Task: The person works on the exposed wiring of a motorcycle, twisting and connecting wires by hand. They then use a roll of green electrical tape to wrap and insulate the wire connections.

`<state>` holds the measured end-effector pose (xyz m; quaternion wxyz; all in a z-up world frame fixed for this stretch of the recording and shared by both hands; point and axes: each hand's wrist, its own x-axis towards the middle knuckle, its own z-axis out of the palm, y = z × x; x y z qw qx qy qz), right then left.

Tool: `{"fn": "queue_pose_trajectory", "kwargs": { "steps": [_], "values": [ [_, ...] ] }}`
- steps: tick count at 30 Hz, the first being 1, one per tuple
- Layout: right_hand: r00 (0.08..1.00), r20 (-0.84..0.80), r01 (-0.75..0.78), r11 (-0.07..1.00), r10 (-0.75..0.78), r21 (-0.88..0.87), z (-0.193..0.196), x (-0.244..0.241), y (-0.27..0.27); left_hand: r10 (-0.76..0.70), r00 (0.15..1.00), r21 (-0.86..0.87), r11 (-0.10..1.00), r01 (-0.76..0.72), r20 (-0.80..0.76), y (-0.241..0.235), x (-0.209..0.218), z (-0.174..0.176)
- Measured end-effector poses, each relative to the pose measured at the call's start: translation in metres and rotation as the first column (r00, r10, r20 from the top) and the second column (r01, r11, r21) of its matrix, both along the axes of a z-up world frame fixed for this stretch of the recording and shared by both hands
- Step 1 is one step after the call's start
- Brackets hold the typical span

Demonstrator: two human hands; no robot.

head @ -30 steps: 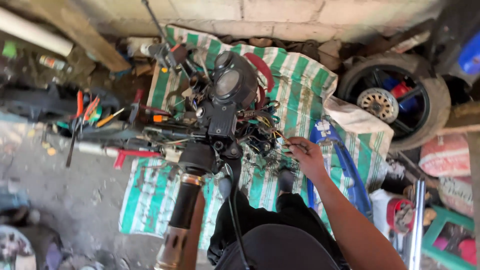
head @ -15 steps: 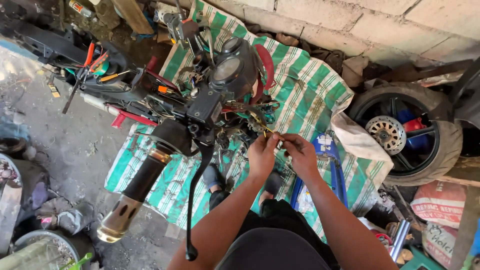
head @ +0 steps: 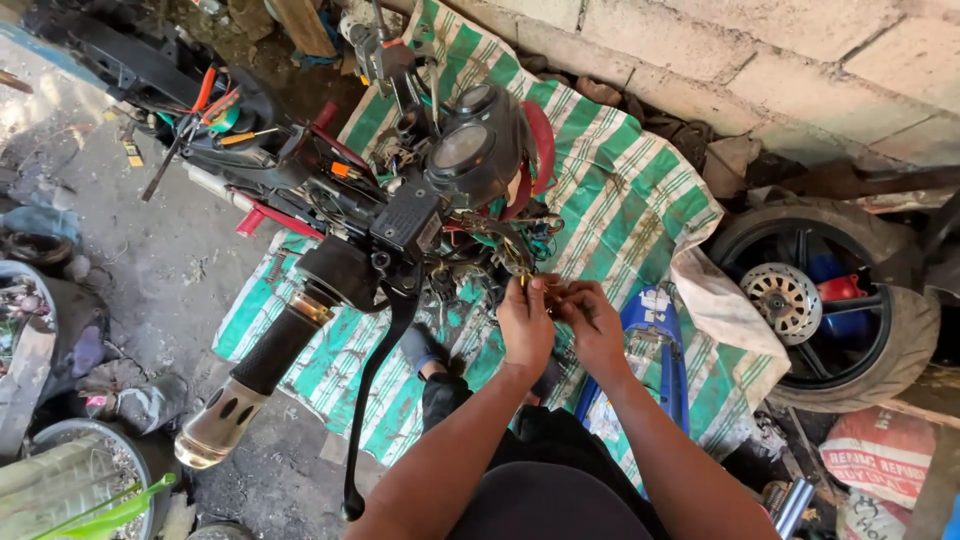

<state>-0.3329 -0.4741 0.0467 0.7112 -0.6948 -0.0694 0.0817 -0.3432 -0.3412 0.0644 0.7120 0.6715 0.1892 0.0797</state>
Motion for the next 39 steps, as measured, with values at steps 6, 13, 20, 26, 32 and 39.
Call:
{"fn": "queue_pose_trajectory", "kwargs": {
  "steps": [6,13,20,26,32,39],
  "values": [
    [0.993,-0.105,-0.007,0.917,0.053,0.4,-0.016,-0.009,0.001,-0.063,0.998,-0.001,0.998,0.063,0.011,0.005,-0.007,0.031],
    [0.995,-0.076,-0.017,0.873,0.062,0.488,-0.036,-0.006,-0.005,-0.043,0.999,-0.098,0.994,0.04,-0.027,0.017,-0.01,0.013],
    [0.998,-0.057,-0.011,0.944,0.031,0.329,-0.035,-0.01,-0.006,-0.037,0.999,0.025,0.999,0.037,-0.028,0.022,-0.01,0.007],
    [0.999,-0.037,0.022,0.965,-0.012,0.26,-0.038,-0.009,0.002,-0.048,0.999,0.038,0.998,0.049,-0.021,0.024,-0.01,0.018],
    [0.997,-0.064,0.052,0.972,-0.038,0.229,-0.03,-0.01,0.006,-0.059,0.998,0.068,0.996,0.06,-0.013,0.028,-0.01,0.011],
    [0.997,-0.064,0.065,0.979,-0.054,0.191,-0.027,-0.01,0.006,-0.063,0.998,0.066,0.996,0.064,-0.015,0.027,-0.008,0.014]
  ]
}}
